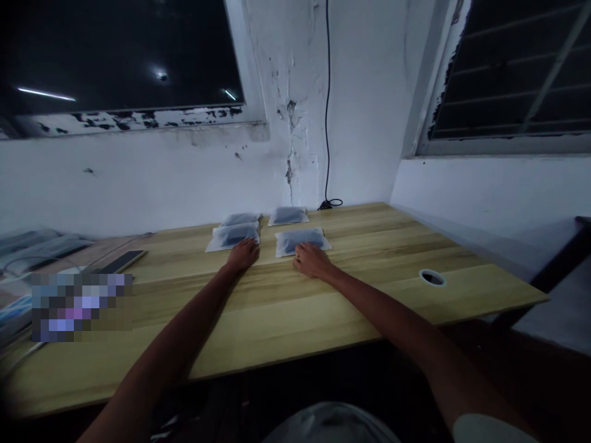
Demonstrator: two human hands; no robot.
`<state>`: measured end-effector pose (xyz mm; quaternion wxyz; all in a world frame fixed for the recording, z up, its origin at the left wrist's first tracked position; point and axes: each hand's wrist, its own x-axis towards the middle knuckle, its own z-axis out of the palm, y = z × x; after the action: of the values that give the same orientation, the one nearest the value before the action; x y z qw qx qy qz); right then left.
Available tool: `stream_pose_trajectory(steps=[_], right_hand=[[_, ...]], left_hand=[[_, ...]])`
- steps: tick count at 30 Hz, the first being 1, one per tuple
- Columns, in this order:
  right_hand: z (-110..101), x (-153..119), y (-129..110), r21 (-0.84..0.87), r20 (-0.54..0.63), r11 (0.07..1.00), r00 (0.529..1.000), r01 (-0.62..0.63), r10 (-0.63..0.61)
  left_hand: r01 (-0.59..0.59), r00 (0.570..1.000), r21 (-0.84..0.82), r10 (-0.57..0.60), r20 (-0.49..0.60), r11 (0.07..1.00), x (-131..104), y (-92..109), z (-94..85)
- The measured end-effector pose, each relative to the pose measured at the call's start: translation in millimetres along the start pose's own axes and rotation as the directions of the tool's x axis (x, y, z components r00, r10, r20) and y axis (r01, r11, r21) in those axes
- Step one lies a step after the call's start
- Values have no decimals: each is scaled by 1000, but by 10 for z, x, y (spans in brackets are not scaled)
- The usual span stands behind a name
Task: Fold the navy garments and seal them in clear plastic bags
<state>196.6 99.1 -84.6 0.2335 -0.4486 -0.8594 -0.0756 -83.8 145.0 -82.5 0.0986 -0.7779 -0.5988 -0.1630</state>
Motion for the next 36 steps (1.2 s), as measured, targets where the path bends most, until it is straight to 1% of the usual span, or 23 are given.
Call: stream_pose_trajectory(steps=[3, 5, 7, 9, 11, 13, 15, 16, 18, 19, 20, 22, 24, 26, 29, 31, 34, 36], right_hand=[[126, 235, 103, 5, 20, 997, 997, -73, 73], [189, 326, 159, 19, 29, 992, 992, -126, 125], [235, 335, 176, 38, 10, 987, 988, -155, 154], [254, 263, 147, 74, -43, 989, 990, -129, 132], [232, 129, 79, 139, -94, 989, 994, -48, 61], [166, -37, -13, 225, -125, 972, 992, 64, -37], [64, -200, -104, 314, -139, 938, 984, 148, -108], [6, -269, -139, 357, -142, 919, 982, 169, -125], [-108, -366, -182, 433, -135, 881, 980, 189, -144], [-159, -391, -188, 464, -129, 864, 980, 195, -152], [-205, -402, -186, 490, -122, 848, 979, 203, -164], [-277, -394, -169, 526, -110, 822, 975, 221, -191], [-325, -369, -153, 544, -112, 804, 970, 241, -214], [-353, -351, -152, 547, -118, 798, 967, 253, -227], [-366, -348, -186, 515, -123, 824, 972, 236, -201], [-364, -354, -213, 474, -131, 857, 978, 203, -159], [-354, -357, -222, 438, -133, 883, 983, 171, -124], [-346, -353, -201, 452, -129, 877, 985, 165, -119]], left_hand=[[27, 999, 30, -27, 19, 999, -42, 77, -70], [50, 998, 58, -52, 26, 997, -77, 160, -128], [59, 997, 110, -64, 39, 992, -120, 281, -169], [24, 998, 156, -33, 56, 987, -188, 453, -190], [-74, 997, 161, 67, 49, 984, -301, 678, -199], [-210, 977, 126, 212, 1, 970, -460, 930, -212], [-338, 938, 58, 342, -63, 939, -634, 1170, -235], [-396, 914, 15, 396, -89, 918, -713, 1272, -250], [-478, 874, -57, 468, -130, 876, -827, 1422, -284], [-499, 863, -85, 485, -144, 863, -857, 1465, -299], [-504, 860, -108, 487, -153, 857, -869, 1487, -310], [-481, 874, -141, 459, -160, 865, -854, 1480, -319], [-448, 890, -156, 422, -171, 881, -814, 1433, -305], [-438, 892, -167, 403, -205, 883, -780, 1381, -276], [-455, 873, -228, 381, -303, 861, -760, 1332, -237], [-483, 857, -296, 373, -356, 824, -758, 1316, -235], [-542, 828, -356, 411, -381, 762, -747, 1296, -260], [-561, 817, -346, 438, -375, 752, -734, 1287, -283]])
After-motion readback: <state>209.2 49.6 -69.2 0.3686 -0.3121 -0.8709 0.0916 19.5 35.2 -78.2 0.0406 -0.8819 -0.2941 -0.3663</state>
